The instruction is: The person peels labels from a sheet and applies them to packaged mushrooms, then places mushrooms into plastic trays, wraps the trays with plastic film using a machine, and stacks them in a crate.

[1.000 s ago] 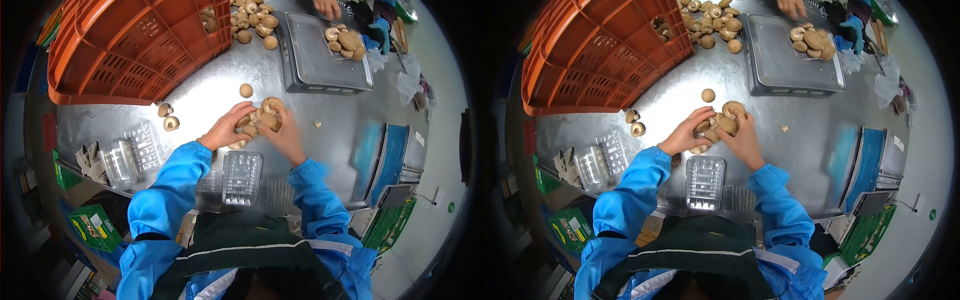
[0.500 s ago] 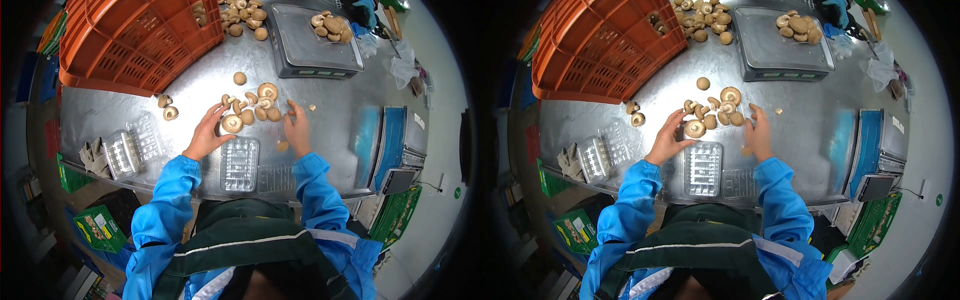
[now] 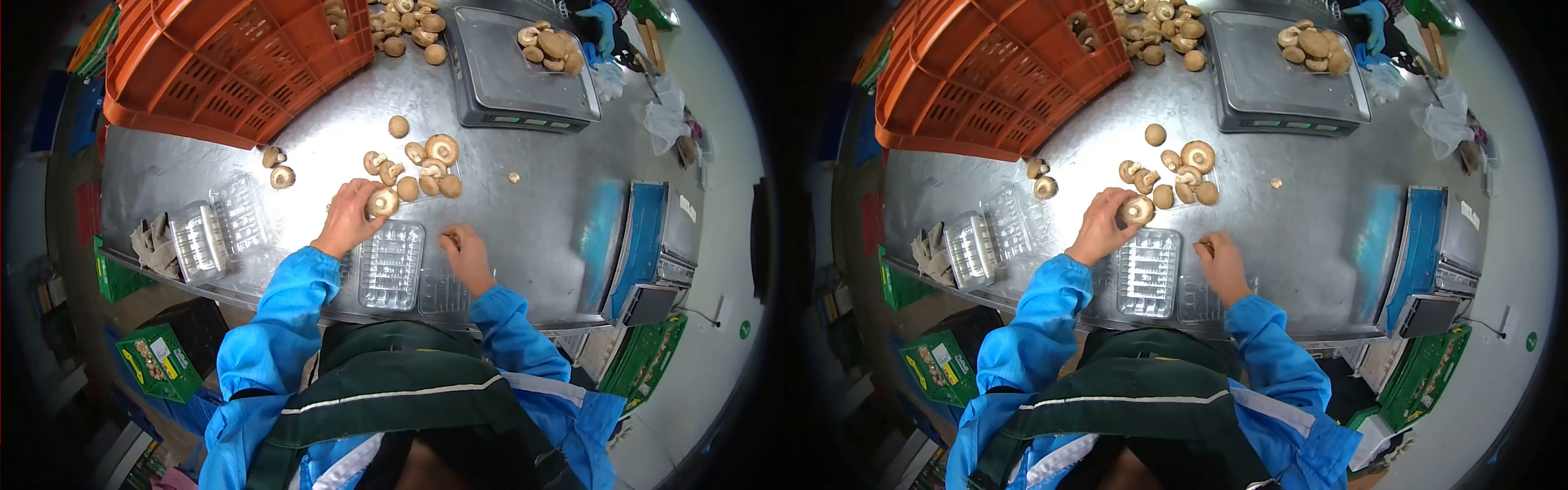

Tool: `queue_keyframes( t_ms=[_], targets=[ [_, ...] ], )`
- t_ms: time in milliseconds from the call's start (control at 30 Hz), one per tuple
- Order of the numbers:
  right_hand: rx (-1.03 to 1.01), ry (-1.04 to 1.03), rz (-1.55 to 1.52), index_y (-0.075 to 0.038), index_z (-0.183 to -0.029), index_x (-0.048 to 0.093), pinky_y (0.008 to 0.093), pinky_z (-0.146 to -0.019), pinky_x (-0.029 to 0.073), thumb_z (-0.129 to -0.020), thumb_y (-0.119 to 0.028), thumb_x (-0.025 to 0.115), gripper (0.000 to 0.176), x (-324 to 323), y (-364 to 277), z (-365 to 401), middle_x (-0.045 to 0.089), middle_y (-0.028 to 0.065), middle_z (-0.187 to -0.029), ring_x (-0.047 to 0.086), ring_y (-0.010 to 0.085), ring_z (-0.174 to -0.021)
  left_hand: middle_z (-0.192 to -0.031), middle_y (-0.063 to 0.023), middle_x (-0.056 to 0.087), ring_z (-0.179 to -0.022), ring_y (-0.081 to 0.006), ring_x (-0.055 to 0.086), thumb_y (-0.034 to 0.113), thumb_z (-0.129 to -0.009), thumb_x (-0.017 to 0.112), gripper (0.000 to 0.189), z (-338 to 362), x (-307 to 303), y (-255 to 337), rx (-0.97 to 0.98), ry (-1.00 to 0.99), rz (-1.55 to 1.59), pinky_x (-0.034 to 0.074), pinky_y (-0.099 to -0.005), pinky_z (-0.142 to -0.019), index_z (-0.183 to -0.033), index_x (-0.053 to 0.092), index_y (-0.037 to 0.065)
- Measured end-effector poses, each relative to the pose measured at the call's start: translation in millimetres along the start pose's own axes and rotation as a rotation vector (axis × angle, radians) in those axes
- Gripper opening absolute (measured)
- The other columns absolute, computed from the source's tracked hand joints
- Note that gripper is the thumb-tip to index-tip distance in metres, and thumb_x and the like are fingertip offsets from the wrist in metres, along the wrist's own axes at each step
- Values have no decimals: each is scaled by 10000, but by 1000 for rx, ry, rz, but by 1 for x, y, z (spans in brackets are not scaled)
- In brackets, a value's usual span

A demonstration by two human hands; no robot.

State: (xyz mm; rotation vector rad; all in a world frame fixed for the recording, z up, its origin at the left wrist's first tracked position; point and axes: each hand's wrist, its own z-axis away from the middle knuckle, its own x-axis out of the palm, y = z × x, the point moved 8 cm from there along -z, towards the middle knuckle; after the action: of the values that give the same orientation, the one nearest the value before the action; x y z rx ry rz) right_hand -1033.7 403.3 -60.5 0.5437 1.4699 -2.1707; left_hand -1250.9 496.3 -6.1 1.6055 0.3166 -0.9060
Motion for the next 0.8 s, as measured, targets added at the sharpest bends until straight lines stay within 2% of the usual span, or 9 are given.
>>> queue_keyframes(
  t_ms=[67, 133, 200, 333, 400, 433, 500, 700, 800],
  targets=[
    [95, 21, -216, 18, -984, 601, 316, -681, 504, -860, -144, 631, 206, -12, 3, -5, 607, 111, -909, 631, 224, -828, -1015, -113, 573, -942, -293, 564, 90, -654, 756, 451, 0, 0, -2, -1, 21, 45, 476, -378, -815, -1078, 605, 50],
    [196, 42, -435, 31, -980, 599, 303, -675, 510, -880, -133, 614, 192, -22, -4, -15, 610, 95, -891, 639, 196, -845, -1058, -81, 563, -872, -208, 601, 58, -674, 757, 454, 2, -6, -9, -153, 71, 321, 511, -298, -714, -1094, 585, 50],
    [48, 119, -669, 44, -969, 600, 306, -682, 527, -902, -118, 592, 176, -34, -30, -33, 613, 70, -882, 638, 167, -864, -1050, -70, 562, -840, -167, 604, 33, -690, 744, 434, -2, -9, -1, -76, 127, 217, 511, -266, -669, -1088, 570, 38],
    [-110, 118, -712, 22, -932, 621, 311, -699, 535, -882, -82, 602, 117, -25, -86, -70, 614, 91, -848, 646, 185, -817, -1075, -104, 587, -895, -188, 614, 14, -703, 734, 417, -2, 13, -19, -188, 26, 248, 520, -292, -730, -1081, 557, 26],
    [-275, 157, -276, -8, -900, 641, 319, -711, 523, -834, -71, 638, 91, -19, -109, -83, 605, 103, -884, 624, 212, -847, -1074, -114, 600, -919, -198, 616, 14, -700, 748, 438, 3, 16, -14, -118, -26, 123, 522, -302, -751, -1092, 554, 29],
    [-274, 151, -277, -8, -900, 641, 319, -711, 523, -834, -71, 638, 91, -15, -111, -89, 605, 103, -884, 624, 212, -847, -1074, -114, 600, -919, -198, 616, 14, -700, 748, 438, 5, 16, -14, -123, -25, 123, 522, -302, -751, -1092, 554, 29],
    [-429, 220, 308, -23, -865, 651, 344, -739, 503, -803, -88, 648, 90, -7, -129, -93, 597, 103, -927, 580, 250, -900, -1071, -119, 595, -897, -250, 610, 10, -686, 751, 471, 6, 16, -14, -167, 28, 245, 514, -333, -751, -1111, 548, 35],
    [-484, 587, 326, -36, -985, 658, 378, -771, 486, -814, -126, 633, 195, -59, -114, -110, 612, 113, -954, 562, 274, -925, -1098, -130, 575, -930, -263, 602, 60, -675, 783, 544, 5, 16, -14, -176, 103, 241, 509, -346, -781, -1159, 539, 18],
    [-274, 402, 262, -32, -1050, 645, 371, -767, 491, -814, -117, 637, 251, -53, -71, -136, 615, 133, -962, 593, 276, -878, -1057, -127, 560, -927, -245, 594, 105, -658, 811, 574, -5, 21, -14, -166, 113, 152, 504, -338, -801, -1151, 539, 1]
  ],
)
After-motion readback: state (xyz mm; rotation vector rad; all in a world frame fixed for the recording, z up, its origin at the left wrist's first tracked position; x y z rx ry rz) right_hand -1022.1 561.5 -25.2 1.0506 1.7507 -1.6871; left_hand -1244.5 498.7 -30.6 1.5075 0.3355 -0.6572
